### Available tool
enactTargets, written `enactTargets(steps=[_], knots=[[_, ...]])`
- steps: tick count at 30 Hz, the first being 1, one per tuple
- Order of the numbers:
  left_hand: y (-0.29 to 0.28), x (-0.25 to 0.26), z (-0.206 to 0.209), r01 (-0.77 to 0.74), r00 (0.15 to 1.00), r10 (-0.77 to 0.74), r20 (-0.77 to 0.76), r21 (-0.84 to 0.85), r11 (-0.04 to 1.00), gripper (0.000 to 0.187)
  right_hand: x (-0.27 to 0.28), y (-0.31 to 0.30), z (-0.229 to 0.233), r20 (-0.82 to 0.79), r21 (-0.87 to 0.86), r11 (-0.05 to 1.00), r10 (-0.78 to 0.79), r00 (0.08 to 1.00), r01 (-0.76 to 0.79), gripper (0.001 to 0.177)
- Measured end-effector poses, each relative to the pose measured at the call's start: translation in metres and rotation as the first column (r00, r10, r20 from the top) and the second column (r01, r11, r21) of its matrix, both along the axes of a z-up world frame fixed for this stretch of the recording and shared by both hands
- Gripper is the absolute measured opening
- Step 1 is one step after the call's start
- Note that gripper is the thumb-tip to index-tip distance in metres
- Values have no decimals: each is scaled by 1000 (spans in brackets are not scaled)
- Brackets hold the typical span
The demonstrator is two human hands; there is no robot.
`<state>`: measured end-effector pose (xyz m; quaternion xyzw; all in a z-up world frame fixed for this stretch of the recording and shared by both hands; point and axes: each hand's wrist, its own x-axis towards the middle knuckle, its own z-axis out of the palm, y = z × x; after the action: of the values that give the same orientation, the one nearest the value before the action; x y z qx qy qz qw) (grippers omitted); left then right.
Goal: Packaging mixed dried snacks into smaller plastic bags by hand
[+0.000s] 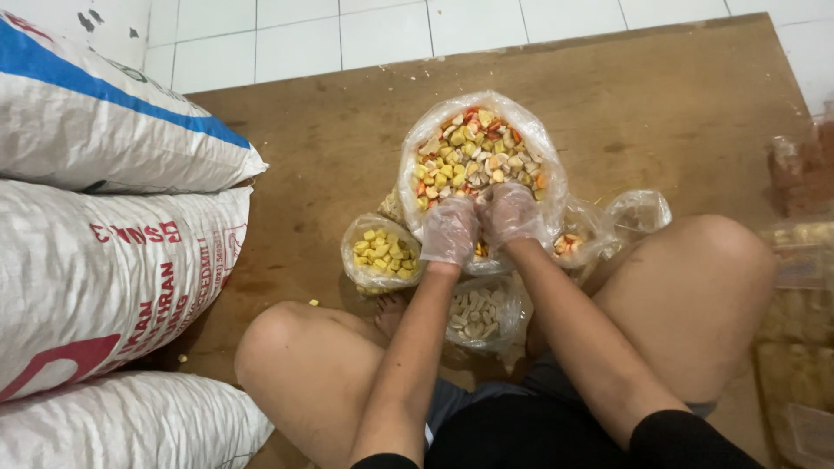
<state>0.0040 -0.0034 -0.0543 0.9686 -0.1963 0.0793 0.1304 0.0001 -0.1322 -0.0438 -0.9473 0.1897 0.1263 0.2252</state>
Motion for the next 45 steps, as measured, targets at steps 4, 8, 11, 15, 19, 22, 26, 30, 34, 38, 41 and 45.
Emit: enactTargets(steps=[4, 8, 11, 15, 19, 22, 26, 30, 34, 38, 41, 45], knots=[[4, -5, 9, 73, 984, -92, 151, 128, 989, 16, -8, -2, -15, 24, -40, 997, 67, 997, -66, 33], [-4, -25, 26, -183, 894, -152, 421, 653, 735, 6, -5, -6, -28, 55, -93, 987, 135, 989, -130, 31], [-2, -25, 32, -373, 791, -301, 533, 809, 454, 11, -2, -5, -29, 65, -135, 980, 154, 986, -144, 30], [10, -7, 1, 160, 980, -169, 101, 89, 983, 18, 0, -3, -41, 135, -189, 979, 102, 986, -75, 28], [2, -2, -38, -208, 945, 134, -298, -231, 950, 22, -19, 7, -44, 327, -414, 910, 144, 934, 5, 37], [11, -2, -27, -194, 938, 84, -336, -311, 930, 22, -29, 5, 18, 285, 162, 985, -109, 952, 64, 23], [4, -12, 57, -151, 946, 2, -324, -433, 889, 16, -34, -16, 37, 276, 300, 952, -147, 950, 61, 27], [4, -7, 82, -193, 931, -20, -365, -537, 821, 16, -50, -30, 59, 183, 416, 895, 91, 979, -161, 38], [-12, -8, 100, -134, 948, -70, -310, -589, 797, 15, -75, -30, 111, -24, 430, 843, 369, 929, -323, 38], [-40, -16, 114, -31, 941, -173, -291, -582, 813, 16, -85, -52, 130, -179, 409, 816, 510, 842, -408, 42], [-67, -15, 106, 30, 918, -249, -309, -570, 821, 16, -85, -87, 152, -103, 338, 882, 381, 919, -328, 40], [-108, -21, 90, 68, 884, -313, -348, -567, 821, 18, -84, -167, 138, -42, 149, 980, 141, 989, -133, 36]])
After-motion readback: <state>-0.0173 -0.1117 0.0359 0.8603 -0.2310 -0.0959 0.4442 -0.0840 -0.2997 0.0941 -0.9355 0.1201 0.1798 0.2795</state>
